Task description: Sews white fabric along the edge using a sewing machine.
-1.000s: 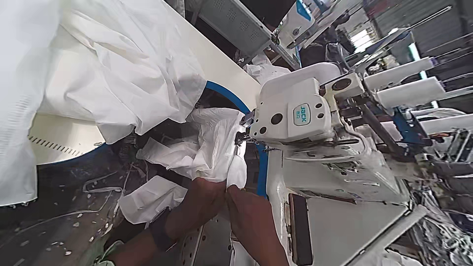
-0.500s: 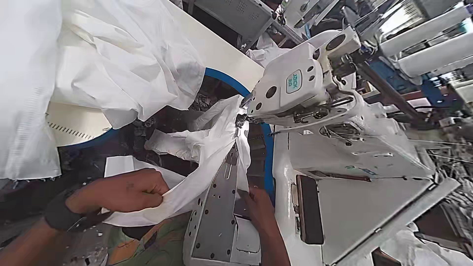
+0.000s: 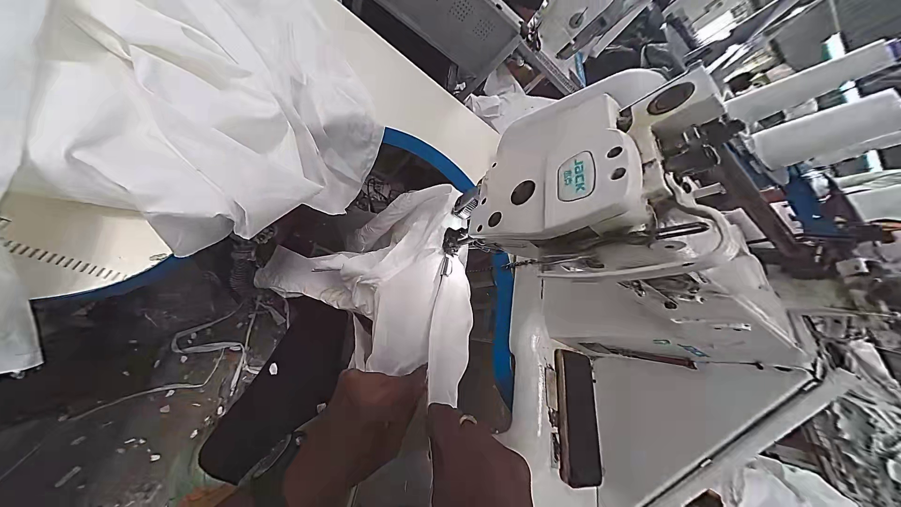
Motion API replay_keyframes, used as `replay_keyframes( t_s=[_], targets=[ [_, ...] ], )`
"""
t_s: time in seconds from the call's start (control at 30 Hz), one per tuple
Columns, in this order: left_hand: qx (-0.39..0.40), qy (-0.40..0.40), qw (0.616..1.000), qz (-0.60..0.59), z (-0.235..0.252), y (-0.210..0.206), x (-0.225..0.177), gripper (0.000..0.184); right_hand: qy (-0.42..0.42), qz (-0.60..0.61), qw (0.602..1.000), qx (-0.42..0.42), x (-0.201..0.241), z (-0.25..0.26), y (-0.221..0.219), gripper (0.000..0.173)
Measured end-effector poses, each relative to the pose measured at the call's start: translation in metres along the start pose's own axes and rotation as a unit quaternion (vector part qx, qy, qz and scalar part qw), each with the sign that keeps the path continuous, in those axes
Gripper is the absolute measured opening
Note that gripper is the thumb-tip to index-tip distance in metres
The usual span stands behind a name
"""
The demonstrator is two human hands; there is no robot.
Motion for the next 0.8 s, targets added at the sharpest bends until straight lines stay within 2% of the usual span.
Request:
replay_keyframes(
  t_s=[0.13, 0.3, 0.4, 0.53, 0.6, 0.7, 0.8],
  targets=[
    [-0.020, 0.001, 1.000, 0.013, 0.021, -0.003, 0.015, 0.027, -0.037, 0.001, 0.997, 0.074, -0.011, 0.014, 0.000, 0.022],
    [0.076, -0.043, 0.993, 0.079, 0.036, 0.011, 0.007, 0.025, -0.054, -0.020, 0.993, 0.100, -0.014, 0.017, -0.007, 0.011],
    [0.093, -0.032, 0.994, 0.049, 0.033, 0.010, 0.011, 0.026, -0.059, -0.001, 0.996, 0.063, -0.013, 0.022, -0.012, 0.013],
    [0.098, -0.002, 0.995, 0.018, 0.031, 0.006, 0.017, 0.029, -0.038, 0.043, 0.997, -0.051, -0.027, 0.026, -0.023, 0.008],
    [0.092, 0.016, 0.996, 0.004, 0.032, 0.004, 0.021, 0.029, -0.018, 0.070, 0.995, -0.071, -0.029, 0.024, -0.021, 0.014],
    [0.098, 0.030, 0.995, -0.004, 0.040, 0.004, 0.027, 0.030, -0.043, 0.141, 0.984, -0.101, -0.038, 0.020, -0.033, 0.016],
    [0.128, 0.033, 0.991, -0.009, 0.039, 0.000, 0.024, 0.029, -0.044, 0.191, 0.972, -0.129, -0.039, 0.018, -0.025, 0.017]
  ],
)
Point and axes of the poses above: each hand's wrist, its own z-axis towards the middle knuckle, its own y-axis out of the back of the hand, x = y × z, the point moved 7 cm from there along z, towards the middle knuckle, and after that the axes turned 6 degrees about -y, right-handed, at the moved point
